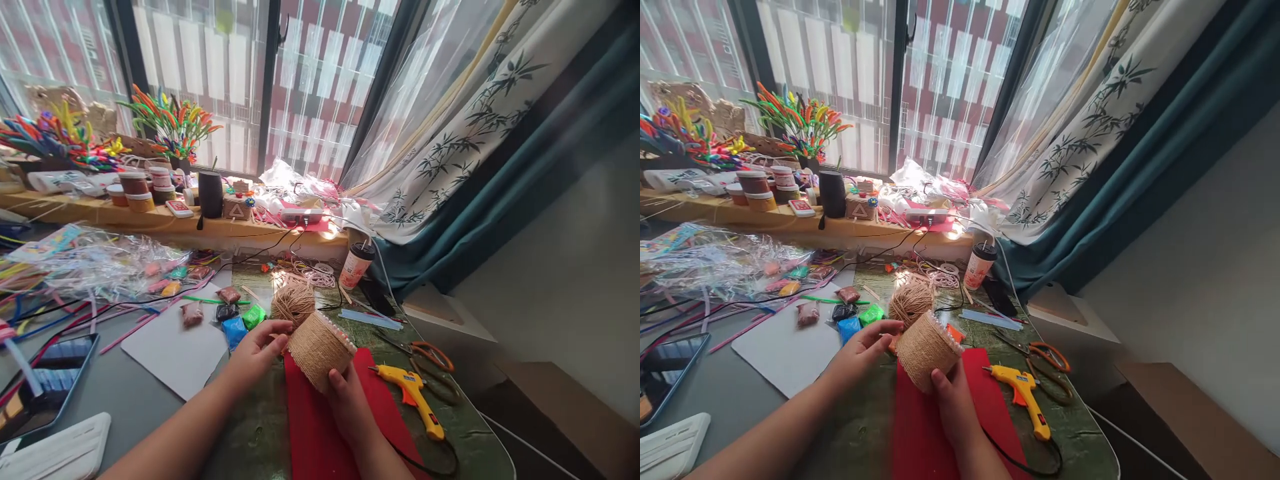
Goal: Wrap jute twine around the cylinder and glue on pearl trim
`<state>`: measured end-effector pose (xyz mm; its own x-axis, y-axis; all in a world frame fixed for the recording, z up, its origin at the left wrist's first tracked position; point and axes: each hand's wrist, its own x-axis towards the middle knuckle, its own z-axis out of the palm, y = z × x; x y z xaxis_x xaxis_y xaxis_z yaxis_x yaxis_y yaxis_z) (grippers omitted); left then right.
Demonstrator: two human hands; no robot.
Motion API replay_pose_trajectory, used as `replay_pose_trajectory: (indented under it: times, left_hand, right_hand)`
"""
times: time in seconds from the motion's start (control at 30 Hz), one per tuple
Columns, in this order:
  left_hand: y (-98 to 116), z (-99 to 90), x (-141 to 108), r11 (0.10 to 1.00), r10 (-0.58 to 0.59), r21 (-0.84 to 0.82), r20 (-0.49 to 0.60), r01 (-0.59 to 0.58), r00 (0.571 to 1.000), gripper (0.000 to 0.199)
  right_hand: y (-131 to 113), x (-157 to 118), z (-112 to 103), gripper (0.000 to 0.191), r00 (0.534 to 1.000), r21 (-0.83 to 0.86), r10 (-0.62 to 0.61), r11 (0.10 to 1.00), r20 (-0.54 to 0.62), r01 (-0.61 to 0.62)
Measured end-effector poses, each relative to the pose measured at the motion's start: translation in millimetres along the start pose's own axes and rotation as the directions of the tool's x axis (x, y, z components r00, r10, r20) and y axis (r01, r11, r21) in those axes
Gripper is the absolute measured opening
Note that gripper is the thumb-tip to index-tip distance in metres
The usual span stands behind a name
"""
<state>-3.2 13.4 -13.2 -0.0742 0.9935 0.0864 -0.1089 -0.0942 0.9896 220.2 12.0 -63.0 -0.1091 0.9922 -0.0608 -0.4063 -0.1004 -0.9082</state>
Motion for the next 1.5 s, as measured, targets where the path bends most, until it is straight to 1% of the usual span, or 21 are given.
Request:
replay_pose_trajectory:
  times: [0.1,0.23,0.37,0.53,0.63,0.7,0.73,0.77,0.8,0.87,0.93,0.97,1.03,1.1,1.13,1.2,1.27,1.33,1.4,1.47,1.5]
  left_hand:
    - [-2,4.5,-3,0.999,-0.047,-0.001,0.092,0.048,0.995,0.056]
    - [-4,4.3,2,0.992,-0.118,-0.035,0.118,0.123,0.986,0.056]
    - [-3,-4.6,12,0.985,-0.164,-0.049,0.047,0.167,0.985,0.049]
    - [-2,-16.1,17,0.983,-0.184,-0.009,-0.059,0.184,0.981,0.050]
    - [1,-16.4,12,0.984,-0.171,0.026,-0.107,0.174,0.980,0.052]
    - [3,-14.2,7,0.992,-0.105,0.055,-0.114,0.112,0.988,0.049]
    - [4,-12.8,4,0.995,-0.044,0.086,-0.083,0.051,0.996,0.049]
    - [5,-11.3,0,0.992,0.028,0.121,-0.023,-0.025,0.999,0.054]
    - [4,-10.1,-3,0.982,0.099,0.154,0.056,-0.106,0.994,0.067]
    - [2,-8.2,-9,0.953,0.191,0.193,0.220,-0.234,0.957,0.100]
    - [-3,-7.2,-14,0.943,0.191,0.205,0.308,-0.261,0.932,0.126]
    - [-5,-6.9,-16,0.943,0.175,0.217,0.323,-0.253,0.930,0.132]
    - [-7,-6.4,-16,0.946,0.141,0.233,0.334,-0.227,0.932,0.135]
    - [-8,-5.1,-14,0.958,0.127,0.208,0.303,-0.196,0.944,0.132]
    - [-8,-3.8,-13,0.969,0.121,0.179,0.269,-0.172,0.956,0.129]
    - [-6,0.1,-11,0.991,0.077,0.096,0.154,-0.093,0.985,0.123]
    - [-4,6.0,-10,0.999,-0.017,0.030,-0.005,0.017,1.000,0.116]
    - [-2,13.1,-12,0.993,-0.118,-0.003,-0.156,0.119,0.981,0.110]
    - [0,19.9,-14,0.981,-0.193,-0.016,-0.242,0.195,0.951,0.102]
    - [-1,25.0,-16,0.968,-0.253,-0.062,-0.245,0.245,0.936,0.094]
    - [-1,26.6,-16,0.960,-0.277,-0.096,-0.225,0.262,0.934,0.089]
  right_hand:
    - [0,1,2,0.081,1.000,0.049,-0.010,0.999,0.029,0.008]
    - [-1,1,4,0.079,0.999,0.096,-0.024,0.995,0.049,0.020]
    - [-5,0,6,0.081,0.995,0.150,-0.032,0.989,0.089,0.018]
    - [-10,0,4,0.084,0.993,0.218,0.015,0.975,0.113,-0.040]
    - [-5,3,3,0.094,0.992,0.178,-0.015,0.984,0.123,-0.008]
    - [1,5,4,0.107,0.991,0.121,-0.043,0.992,0.126,0.028]
    - [5,6,4,0.114,0.990,0.088,-0.057,0.995,0.131,0.045]
    - [8,6,5,0.122,0.988,0.051,-0.072,0.997,0.138,0.065]
    - [10,5,6,0.128,0.985,0.010,-0.091,0.996,0.150,0.090]
    - [13,0,8,0.136,0.974,-0.088,-0.143,0.983,0.177,0.160]
    - [14,-6,8,0.137,0.957,-0.203,-0.196,0.949,0.213,0.240]
    - [14,-8,8,0.136,0.946,-0.259,-0.222,0.924,0.234,0.281]
    - [15,-13,6,0.135,0.923,-0.351,-0.277,0.864,0.266,0.361]
    - [16,-14,2,0.140,0.898,-0.423,-0.328,0.798,0.293,0.429]
    - [17,-15,1,0.145,0.886,-0.446,-0.346,0.770,0.309,0.457]
    - [18,-15,0,0.154,0.861,-0.456,-0.372,0.736,0.347,0.501]
    - [17,-15,2,0.153,0.836,-0.443,-0.407,0.714,0.367,0.542]
    - [14,-16,6,0.145,0.808,-0.443,-0.463,0.677,0.364,0.588]
    - [10,-16,10,0.138,0.774,-0.470,-0.511,0.615,0.373,0.633]
    - [8,-15,12,0.125,0.750,-0.498,-0.528,0.562,0.398,0.660]
    - [7,-15,12,0.114,0.752,-0.511,-0.521,0.553,0.404,0.658]
